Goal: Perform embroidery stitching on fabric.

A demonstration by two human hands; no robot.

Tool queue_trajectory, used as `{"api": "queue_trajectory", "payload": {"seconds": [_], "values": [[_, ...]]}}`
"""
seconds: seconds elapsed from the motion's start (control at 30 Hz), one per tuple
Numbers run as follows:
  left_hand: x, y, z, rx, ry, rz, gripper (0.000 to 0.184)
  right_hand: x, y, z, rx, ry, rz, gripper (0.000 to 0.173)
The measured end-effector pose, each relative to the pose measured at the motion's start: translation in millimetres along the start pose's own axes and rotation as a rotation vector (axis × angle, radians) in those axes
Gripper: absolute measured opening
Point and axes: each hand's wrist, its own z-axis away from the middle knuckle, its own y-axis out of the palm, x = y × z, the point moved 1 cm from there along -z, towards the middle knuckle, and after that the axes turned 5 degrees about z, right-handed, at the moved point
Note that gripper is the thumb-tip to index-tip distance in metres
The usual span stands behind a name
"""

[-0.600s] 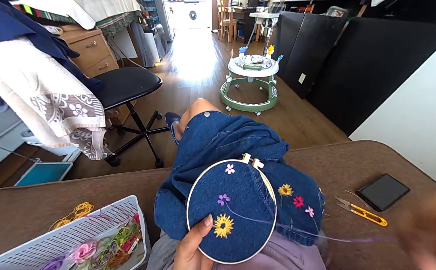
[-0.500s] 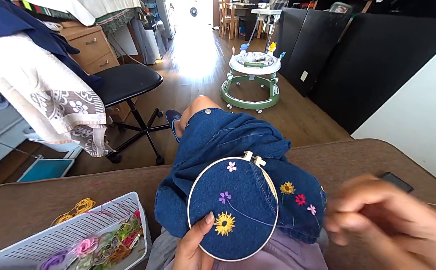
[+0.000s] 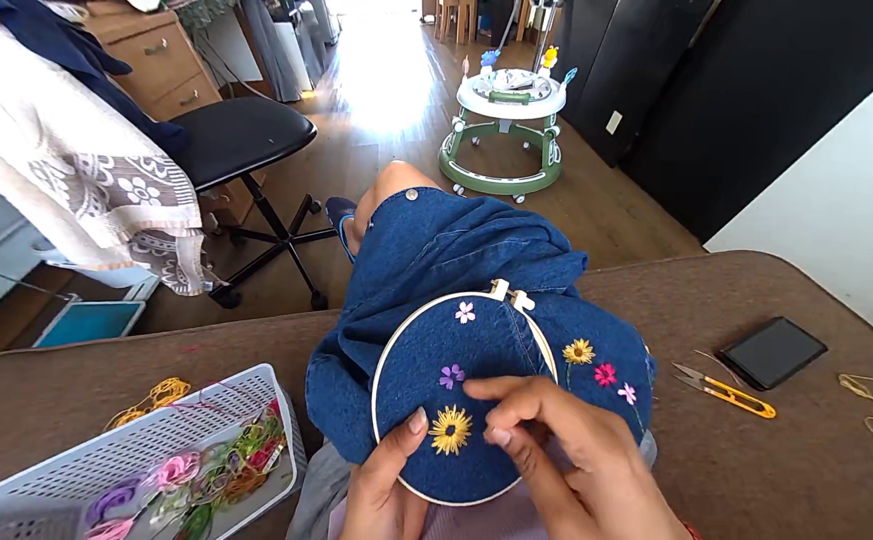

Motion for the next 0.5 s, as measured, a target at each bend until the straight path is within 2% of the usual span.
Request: {"api": "queue_trajectory", "payload": {"seconds": [0.13, 0.33, 0.5], "values": [[-1.5, 2.9, 1.5, 0.002, -0.013, 0.026, 0.022, -5.6, -3.6, 5.0, -0.200, -0.034, 0.141, 0.011], [-1.9, 4.0, 0.7, 0.044, -0.038, 0.049, 0.021, -4.4, 8.3, 8.8, -0.087, -0.023, -0.016, 0.012], [-1.9, 1.3, -0.6, 0.097, -0.057, 0.081, 0.022, -16.8, 18.8, 6.9, -0.160, 0.033, 0.036, 0.013]]}}
